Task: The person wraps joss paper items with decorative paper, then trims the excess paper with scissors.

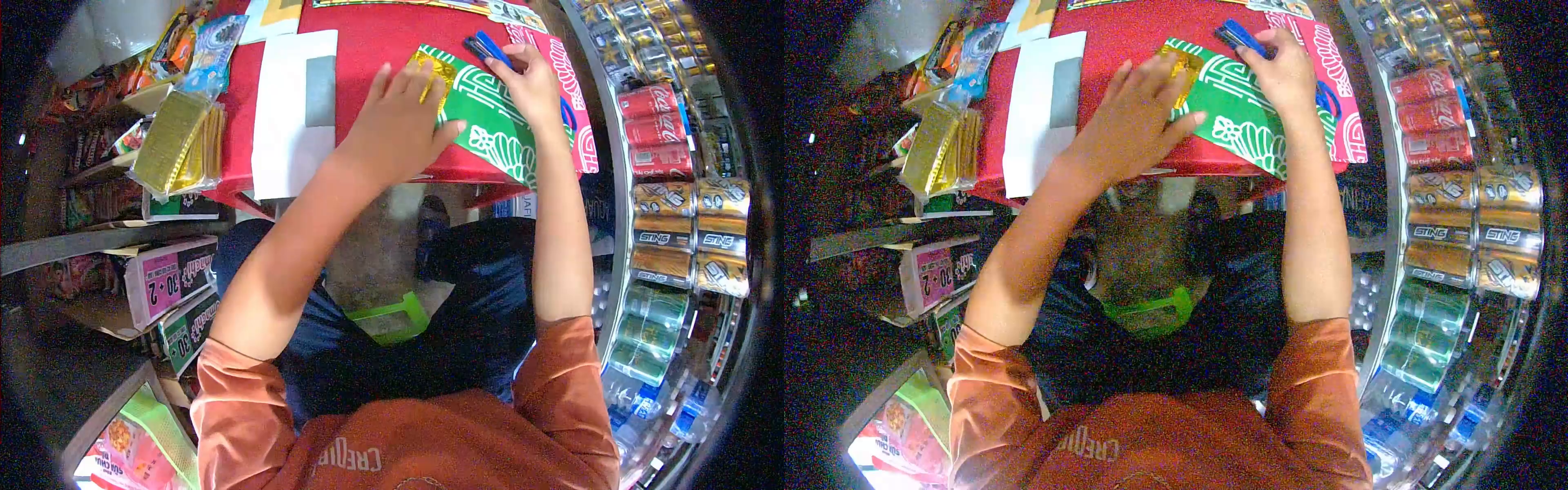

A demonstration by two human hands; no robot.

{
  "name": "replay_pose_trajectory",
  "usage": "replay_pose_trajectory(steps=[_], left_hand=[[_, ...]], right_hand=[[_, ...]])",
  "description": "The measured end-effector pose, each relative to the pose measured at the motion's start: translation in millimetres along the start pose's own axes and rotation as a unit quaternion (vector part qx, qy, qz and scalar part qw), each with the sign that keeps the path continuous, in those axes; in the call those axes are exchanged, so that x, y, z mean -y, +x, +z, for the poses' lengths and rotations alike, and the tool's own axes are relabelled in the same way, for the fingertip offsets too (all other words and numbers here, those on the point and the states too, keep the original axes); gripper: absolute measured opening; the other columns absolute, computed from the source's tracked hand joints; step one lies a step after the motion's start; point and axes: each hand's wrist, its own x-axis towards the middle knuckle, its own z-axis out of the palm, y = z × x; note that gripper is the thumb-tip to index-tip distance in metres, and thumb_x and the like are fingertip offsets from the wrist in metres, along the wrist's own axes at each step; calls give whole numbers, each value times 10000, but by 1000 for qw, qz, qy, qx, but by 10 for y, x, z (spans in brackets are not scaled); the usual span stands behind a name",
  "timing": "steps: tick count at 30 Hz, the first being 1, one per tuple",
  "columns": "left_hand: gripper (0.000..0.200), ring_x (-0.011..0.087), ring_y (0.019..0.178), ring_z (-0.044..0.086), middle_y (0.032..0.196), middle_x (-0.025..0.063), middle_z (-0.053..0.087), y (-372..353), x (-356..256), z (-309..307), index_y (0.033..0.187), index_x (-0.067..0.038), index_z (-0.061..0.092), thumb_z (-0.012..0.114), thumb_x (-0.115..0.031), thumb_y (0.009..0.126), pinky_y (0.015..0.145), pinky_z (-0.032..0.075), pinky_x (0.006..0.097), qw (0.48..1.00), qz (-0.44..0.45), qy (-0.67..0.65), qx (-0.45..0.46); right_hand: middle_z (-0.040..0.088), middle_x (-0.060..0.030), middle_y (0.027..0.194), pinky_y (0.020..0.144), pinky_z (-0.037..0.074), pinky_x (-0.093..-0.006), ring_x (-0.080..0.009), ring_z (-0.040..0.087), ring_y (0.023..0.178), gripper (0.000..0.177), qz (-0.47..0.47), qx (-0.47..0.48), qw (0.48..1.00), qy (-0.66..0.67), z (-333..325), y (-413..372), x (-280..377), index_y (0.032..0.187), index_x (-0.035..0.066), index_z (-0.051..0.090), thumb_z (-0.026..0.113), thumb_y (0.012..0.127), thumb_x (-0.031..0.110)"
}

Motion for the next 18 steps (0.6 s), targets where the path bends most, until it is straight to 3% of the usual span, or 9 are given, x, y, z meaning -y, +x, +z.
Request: replay_pose_trajectory(steps=[3, 6, 9, 10, 12, 15, 17, 18], left_hand=[[577, 410, 1223, 545, 1263, 246, 577, 154, 116, -123, 1225, 14, 632, 628, -504, 972, 1018, 438, 558, 997, -72, -7, -1], [598, 383, 1092, 571, 1171, 208, 571, 244, 199, -205, 1083, 7, 678, 687, -565, 909, 900, 454, 552, 987, -147, 68, -9], [651, 382, 1125, 555, 1198, 202, 566, 208, 248, -144, 1082, -11, 710, 723, -619, 851, 921, 430, 559, 974, -191, 119, 33], [640, 383, 1139, 547, 1199, 196, 568, 213, 266, -118, 1096, -37, 721, 728, -625, 842, 930, 418, 566, 972, -202, 110, 54], [623, 386, 1167, 530, 1201, 185, 572, 251, 267, -105, 1124, -90, 741, 738, -636, 825, 948, 396, 578, 965, -224, 94, 96], [648, 351, 1212, 498, 1251, 186, 566, 310, 243, -173, 1191, 11, 686, 749, -529, 841, 981, 364, 531, 949, -261, 29, 173], [523, 376, 1235, 504, 1264, 174, 577, 282, 314, -163, 1156, -127, 734, 731, -556, 858, 981, 371, 570, 950, -259, -3, 177], [464, 388, 1247, 507, 1270, 167, 583, 277, 338, -181, 1138, -196, 758, 721, -570, 866, 981, 374, 590, 949, -258, -20, 178]], right_hand=[[757, -151, 953, 808, 561, -430, -326, 734, 889, 452, -71, -31, 996, -40, -26, 54, 61, 1064, 54, 744, 829, 793, 406], [753, -161, 1003, 835, 557, -416, -325, 729, 948, 469, 6, 93, 996, -4, -183, 17, 583, 1079, 65, 747, 820, 794, 430], [749, -156, 1057, 876, 544, -431, -325, 716, 1011, 544, -47, 158, 986, -5, 2, 2, 603, 1134, 79, 737, 792, 797, 502], [739, -160, 1111, 955, 507, -482, -335, 692, 1098, 652, -55, 161, 983, -72, 37, -14, 599, 1203, 92, 718, 765, 788, 592], [730, -186, 1082, 917, 534, -423, -311, 700, 1014, 688, -85, 138, 981, -104, 101, -61, 606, 1219, 31, 703, 792, 793, 563], [725, -178, 986, 851, 551, -374, -280, 703, 921, 695, -72, 163, 978, -108, 104, -18, 581, 1199, -6, 700, 812, 794, 547], [721, -147, 928, 819, 548, -358, -254, 700, 884, 678, -41, 226, 971, -67, 48, 77, 503, 1173, -4, 703, 814, 794, 546], [710, -80, 866, 768, 531, -319, -170, 677, 830, 570, -21, 269, 961, -58, -24, 113, 537, 1120, 13, 706, 823, 814, 480]])
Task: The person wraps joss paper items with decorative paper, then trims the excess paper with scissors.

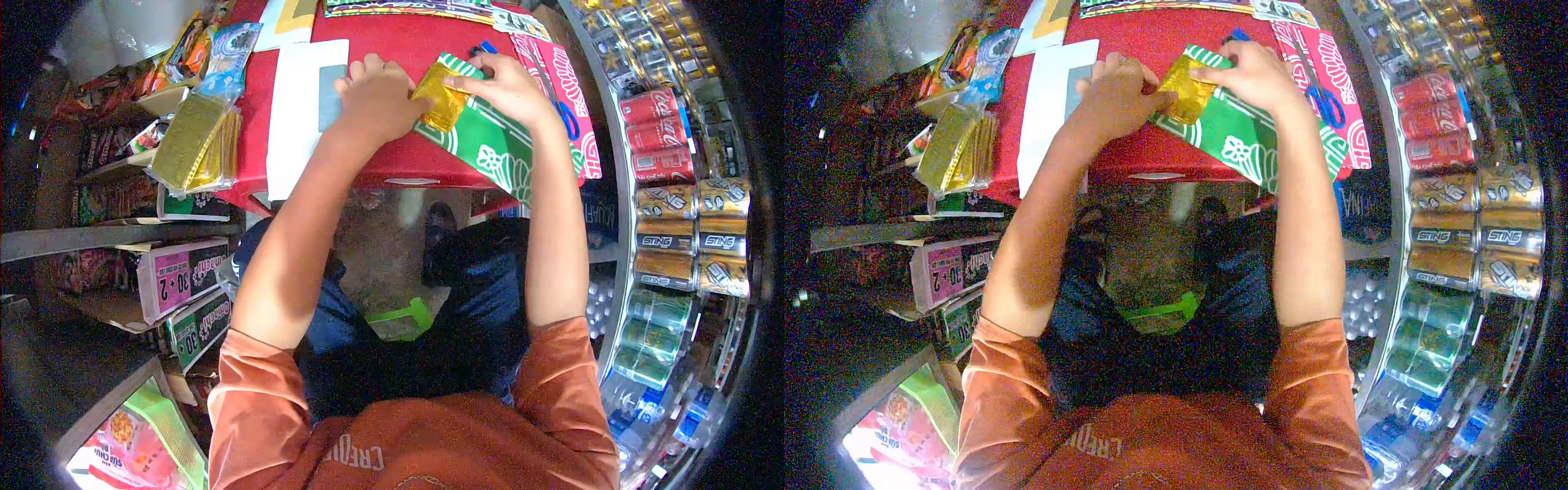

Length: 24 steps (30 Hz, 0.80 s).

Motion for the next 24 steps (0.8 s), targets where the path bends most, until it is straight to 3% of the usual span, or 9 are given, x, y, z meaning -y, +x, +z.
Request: replay_pose_trajectory(steps=[3, 6, 8, 13, 15, 17, 20, 22, 24], left_hand=[[415, 372, 1201, 560, 1232, 167, 614, -41, 40, -43, 1075, -137, 746, 719, -507, 888, 978, 419, 556, 998, 31, -53, -30], [365, 355, 1112, 614, 1137, 161, 643, 119, 266, 201, 1038, -90, 712, 721, -434, 916, 969, 470, 493, 977, 140, -126, -102], [346, 343, 1086, 627, 1102, 157, 655, -9, 70, -42, 1046, -72, 690, 716, -399, 935, 960, 488, 454, 962, 100, -190, -169], [381, 337, 1067, 627, 1123, 174, 659, 1, -19, -307, 1169, -64, 673, 705, -382, 963, 971, 490, 433, 925, 48, -279, -252], [415, 313, 1088, 638, 1143, 176, 678, 0, 9, -334, 1193, -38, 667, 696, -390, 975, 1001, 485, 410, 921, 28, -312, -234], [421, 291, 1105, 643, 1151, 169, 692, -6, 31, -388, 1189, -22, 662, 690, -387, 982, 1015, 483, 397, 907, 14, -371, -200], [380, 219, 1087, 637, 1128, 127, 704, 43, 98, -350, 1192, -10, 649, 673, -338, 1001, 1002, 484, 337, 876, 11, -445, -185], [344, 173, 1052, 626, 1112, 104, 701, 63, 107, -351, 1182, -8, 642, 669, -300, 1003, 978, 485, 304, 850, 1, -498, -175], [333, 166, 1047, 625, 1107, 102, 700, 72, 99, -356, 1175, -2, 641, 668, -285, 1002, 969, 486, 299, 839, 0, -511, -187]], right_hand=[[706, -36, 856, 730, 517, -289, -106, 656, 811, 445, 18, 80, 986, 145, -133, -104, 80, 1064, 28, 709, 823, 840, 396], [721, -41, 915, 741, 534, -305, -130, 662, 808, 329, -31, 114, 955, 271, -230, -197, 107, 1036, 54, 702, 828, 847, 291], [720, -19, 984, 778, 531, -283, -101, 654, 882, 277, -59, 168, 935, 306, -398, -256, 168, 1109, 64, 667, 792, 889, 177], [694, -53, 1195, 945, 502, -304, -125, 622, 1092, 377, -95, 22, 973, 208, -1059, -311, 615, 1222, 17, 650, 777, 904, 175], [640, -92, 1371, 1081, 441, -304, -168, 587, 1252, 605, -139, -33, 978, 153, -1371, -55, 699, 1437, -63, 513, 768, 934, 156], [701, -100, 1216, 999, 503, -334, -195, 646, 1135, 442, -161, -193, 968, -19, -1558, 105, 1153, 1323, -42, 599, 736, 928, 99], [720, -177, 1177, 997, 527, -391, -284, 675, 1126, 341, -236, -399, 871, -162, -1574, 692, 1378, 1248, -25, 654, 669, 909, 0], [718, -186, 1187, 987, 530, -398, -307, 678, 1116, 332, -315, -412, 840, -161, -1622, 1156, 1360, 1236, -15, 671, 662, 905, 1], [721, -194, 1141, 930, 539, -423, -356, 687, 1045, 301, -282, -346, 892, -62, -1235, 1376, 1416, 1200, 40, 700, 635, 906, 27]])
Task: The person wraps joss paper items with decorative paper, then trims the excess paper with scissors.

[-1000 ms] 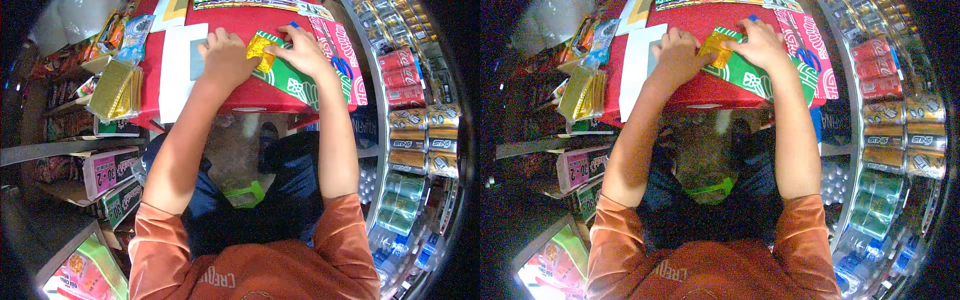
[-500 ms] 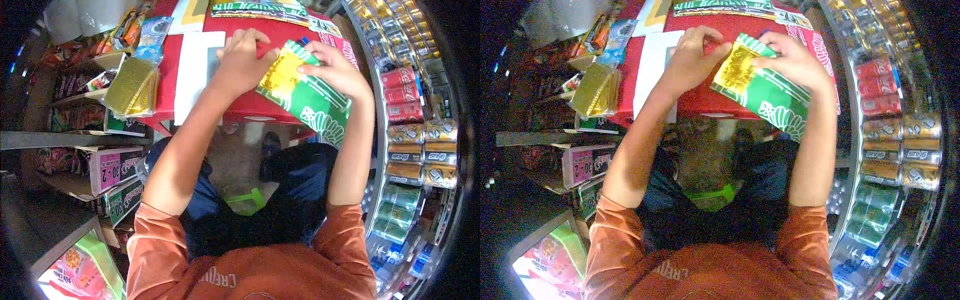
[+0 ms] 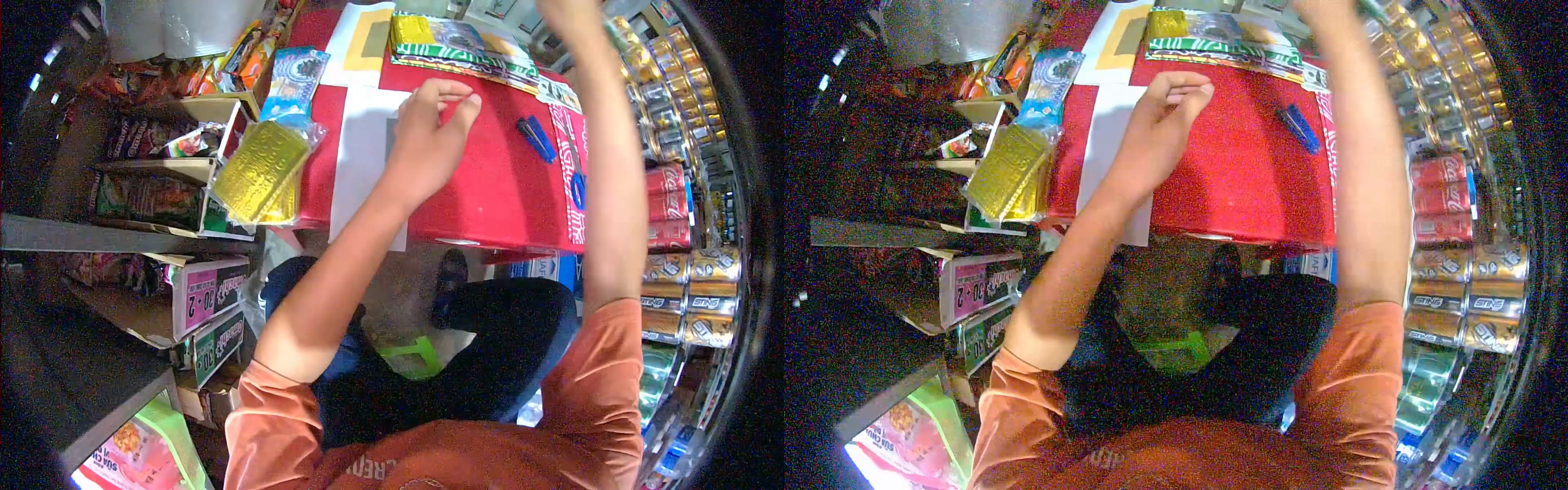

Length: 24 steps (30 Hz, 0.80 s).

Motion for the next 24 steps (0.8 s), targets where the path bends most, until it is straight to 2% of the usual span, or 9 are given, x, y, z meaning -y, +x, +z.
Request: replay_pose_trajectory(steps=[2, 3, 4, 6, 9, 12, 19, 23, 24], left_hand=[[310, 181, 1053, 634, 1109, 108, 702, -22, -61, -17, 1177, 8, 632, 655, -249, 1007, 965, 492, 309, 1000, -15, -14, 3], [304, 187, 1057, 637, 1114, 111, 703, -29, -36, -15, 1180, 9, 630, 650, -241, 1009, 967, 493, 315, 1000, 2, -13, 3], [298, 193, 1061, 640, 1119, 113, 704, -37, 15, -1, 1184, 9, 627, 645, -233, 1011, 968, 495, 320, 1000, 19, -13, 3], [281, 214, 1071, 654, 1138, 123, 707, -65, 39, 7, 1197, 6, 618, 637, -205, 1012, 979, 499, 341, 999, 41, -24, 8], [280, 221, 1058, 664, 1139, 124, 708, -102, -39, -44, 1198, 8, 614, 641, -195, 1008, 974, 505, 345, 999, 28, -10, 27], [270, 228, 1060, 672, 1136, 124, 710, -101, 31, -46, 1191, 6, 616, 645, -189, 1007, 972, 512, 345, 999, 34, -8, 29], [244, 186, 1041, 659, 1127, 109, 710, -53, 35, -95, 1173, 1, 629, 637, -186, 1016, 966, 507, 318, 999, 40, -1, 35], [223, 132, 1018, 630, 1102, 70, 700, -72, -76, -112, 1200, -51, 658, 637, -169, 1012, 922, 488, 278, 998, -25, -30, 58], [237, 189, 1017, 665, 1065, 120, 716, -64, -97, -118, 1152, -10, 635, 669, -181, 991, 939, 511, 328, 997, -12, -44, 58]], right_hand=[[718, -218, 1077, 882, 540, -446, -382, 690, 998, 300, 52, 29, 998, 21, 501, -236, 38, 1223, 53, 690, 584, 947, 98], [721, -233, 1062, 897, 532, -458, -406, 686, 987, 311, -15, 35, 999, 3, 751, -396, -64, 1217, 34, 702, 638, 928, 129], [712, -174, 1210, 963, 516, -436, -356, 667, 1132, 317, 8, 133, 990, -51, 1106, -673, -227, 1285, 83, 677, 618, 993, 189], [677, -195, 1270, 961, 527, -469, -377, 652, 1144, 355, 4, 213, 977, 2, 1368, -1062, -152, 1343, 164, 664, 580, 999, 195], [686, -163, 1289, 975, 538, -481, -377, 675, 1115, 362, -34, 107, 994, -13, 1579, -1343, -84, 1314, 166, 688, 625, 969, 254], [641, -146, 1383, 1000, 541, -434, -353, 655, 1180, 382, -31, 119, 991, -46, 1532, -1318, -25, 1373, 216, 659, 614, 994, 225], [660, -135, 1335, 964, 557, -440, -342, 669, 1145, 379, -14, 142, 988, -58, 1611, -1260, -11, 1351, 226, 671, 629, 981, 298], [625, -159, 1371, 1006, 522, -471, -384, 636, 1185, 462, 13, 145, 989, -23, 1526, -1274, 35, 1413, 187, 611, 637, 978, 338], [605, -182, 1387, 1018, 506, -482, -413, 616, 1202, 508, 5, 137, 990, -19, 1453, -1268, 58, 1438, 159, 579, 646, 974, 355]])
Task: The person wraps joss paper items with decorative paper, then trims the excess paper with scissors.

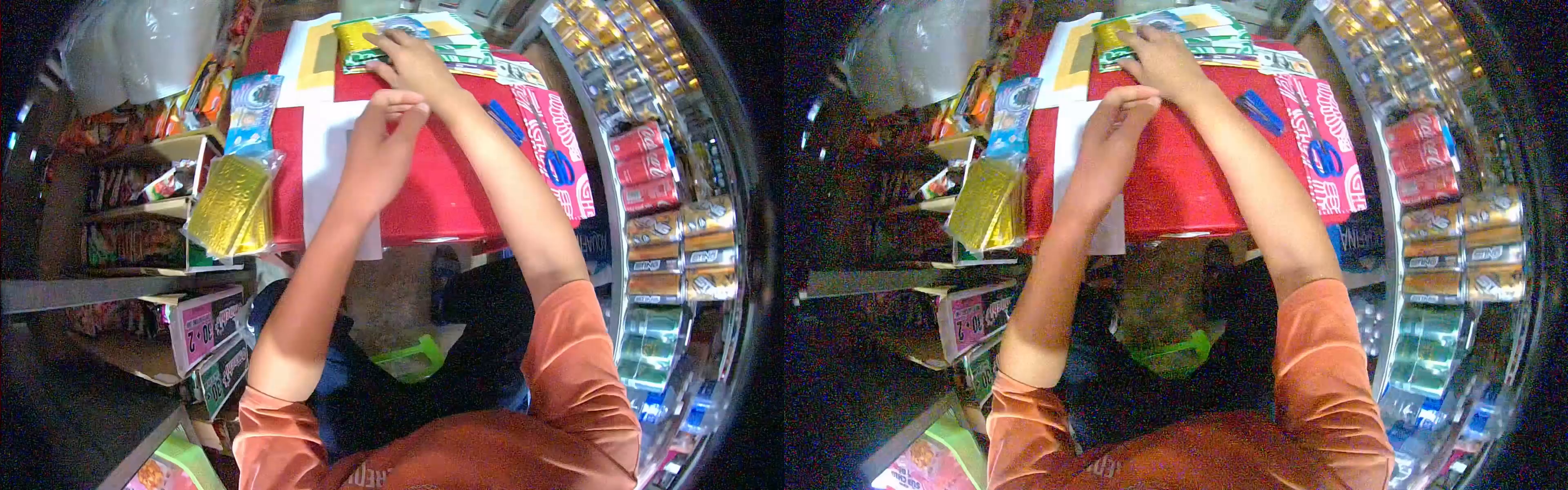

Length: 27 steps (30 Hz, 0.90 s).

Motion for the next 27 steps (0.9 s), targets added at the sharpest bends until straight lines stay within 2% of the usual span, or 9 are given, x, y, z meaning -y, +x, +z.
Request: replay_pose_trajectory(steps=[4, 7, 11, 13, 14, 17, 22, 24, 27], left_hand=[[237, 170, 1030, 651, 1080, 110, 712, -14, -72, -7, 1159, -3, 637, 661, -176, 999, 945, 501, 314, 999, -37, -19, 4], [270, 156, 1123, 628, 1146, 82, 706, -18, -49, -21, 1217, -39, 670, 614, -226, 1030, 1038, 445, 291, 999, -46, 8, 19], [279, 171, 1129, 644, 1143, 86, 716, -31, -82, -14, 1206, -27, 676, 614, -235, 1029, 1047, 453, 303, 997, -61, 15, 36], [279, 170, 1114, 648, 1130, 82, 718, -50, -121, 15, 1201, -23, 680, 616, -236, 1032, 1037, 458, 300, 997, -58, 31, 39], [276, 168, 1113, 647, 1125, 80, 718, -62, -132, 28, 1201, -25, 681, 614, -235, 1035, 1035, 458, 297, 997, -58, 31, 44], [263, 160, 1113, 642, 1122, 74, 716, -78, -116, 57, 1202, -30, 682, 602, -227, 1047, 1035, 457, 292, 996, -59, 38, 60], [233, 138, 1087, 635, 1118, 66, 715, -76, 15, 107, 1203, -33, 675, 599, -190, 1049, 1006, 462, 282, 995, -28, 50, 80], [225, 109, 1025, 635, 1094, 62, 720, -66, 58, 125, 1206, -26, 665, 626, -149, 1021, 935, 480, 260, 995, -32, 47, 81], [222, 118, 1045, 646, 1101, 69, 722, -88, -1, 194, 1203, -17, 664, 624, -141, 1022, 950, 480, 263, 994, -60, 43, 77]], right_hand=[[615, -209, 1371, 1034, 487, -457, -417, 616, 1207, 504, 21, -43, 998, 46, -584, -263, 76, 1404, 122, 599, 667, 965, 360], [638, -216, 1343, 1045, 480, -457, -405, 620, 1219, 477, 102, -67, 990, 68, -1069, -648, -45, 1363, 93, 627, 673, 965, 353], [671, -245, 1263, 1021, 501, -495, -407, 642, 1190, 589, 282, -18, 954, -96, -1607, -1481, -492, 1336, 70, 648, 703, 898, 460], [695, -256, 1209, 1000, 515, -496, -415, 660, 1159, 633, 367, 42, 910, -187, -1722, -1835, -614, 1289, 58, 680, 722, 863, 524], [694, -264, 1207, 988, 521, -487, -412, 666, 1149, 677, 421, 101, 887, -164, -1784, -1952, -663, 1248, 43, 701, 777, 809, 552], [684, -264, 1235, 997, 516, -471, -406, 663, 1156, 714, 434, 167, 884, -41, -1797, -2216, -948, 1245, 34, 699, 832, 760, 540], [711, -245, 1182, 987, 524, -455, -392, 679, 1129, 651, 389, 133, 910, -57, -1907, -2237, -792, 1199, 41, 721, 868, 731, 470], [724, -221, 1171, 981, 527, -464, -388, 685, 1120, 638, 409, 147, 899, -44, -1941, -2202, -759, 1206, 71, 721, 869, 726, 464], [735, -202, 1169, 977, 525, -446, -360, 693, 1130, 663, 444, 145, 883, -55, -2023, -2046, -555, 1223, 81, 718, 864, 714, 480]])
